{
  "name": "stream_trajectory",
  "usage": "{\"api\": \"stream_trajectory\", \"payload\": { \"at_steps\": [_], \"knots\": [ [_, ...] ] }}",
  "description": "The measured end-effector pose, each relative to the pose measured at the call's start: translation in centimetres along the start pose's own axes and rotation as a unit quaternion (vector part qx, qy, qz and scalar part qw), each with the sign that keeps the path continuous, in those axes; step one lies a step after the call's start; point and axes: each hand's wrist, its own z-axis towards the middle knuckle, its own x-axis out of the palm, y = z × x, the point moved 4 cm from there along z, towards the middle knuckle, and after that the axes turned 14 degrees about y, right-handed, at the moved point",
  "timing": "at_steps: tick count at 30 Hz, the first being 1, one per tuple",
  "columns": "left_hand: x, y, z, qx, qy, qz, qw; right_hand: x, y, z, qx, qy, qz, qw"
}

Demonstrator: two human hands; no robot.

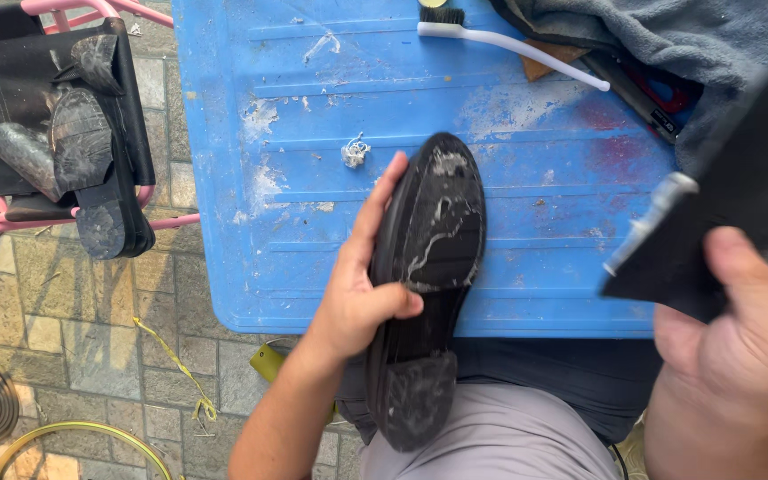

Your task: The person removes the old sole from a black shoe by hand, peeling away the worn material and cleaning the surface. They then handle a separate black shoe sole, preparing it for attachment.

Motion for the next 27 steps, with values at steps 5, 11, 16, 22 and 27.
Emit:
{"api": "stream_trajectory", "payload": {
  "at_steps": [5,11,16,22,27],
  "knots": [
    [0.1,-3.6,2.1,0.008,0.029,0.258,0.966,1.0,-2.0,-0.7,0.032,0.058,-0.01,0.998],
    [2.0,-7.0,1.7,-0.028,0.024,0.512,0.858,-0.3,-3.4,-2.0,0.069,0.095,0.053,0.992],
    [3.3,-5.4,-0.6,-0.045,0.025,0.491,0.87,-3.3,-5.0,-2.6,0.079,0.147,0.111,0.98],
    [-4.0,-3.0,1.4,-0.07,0.134,0.121,0.981,-4.0,-6.3,-2.8,0.09,0.221,0.183,0.954],
    [-5.0,-5.5,-0.1,-0.109,0.018,0.554,0.825,-2.3,-7.4,-1.5,0.198,0.381,0.444,0.786]
  ]
}}
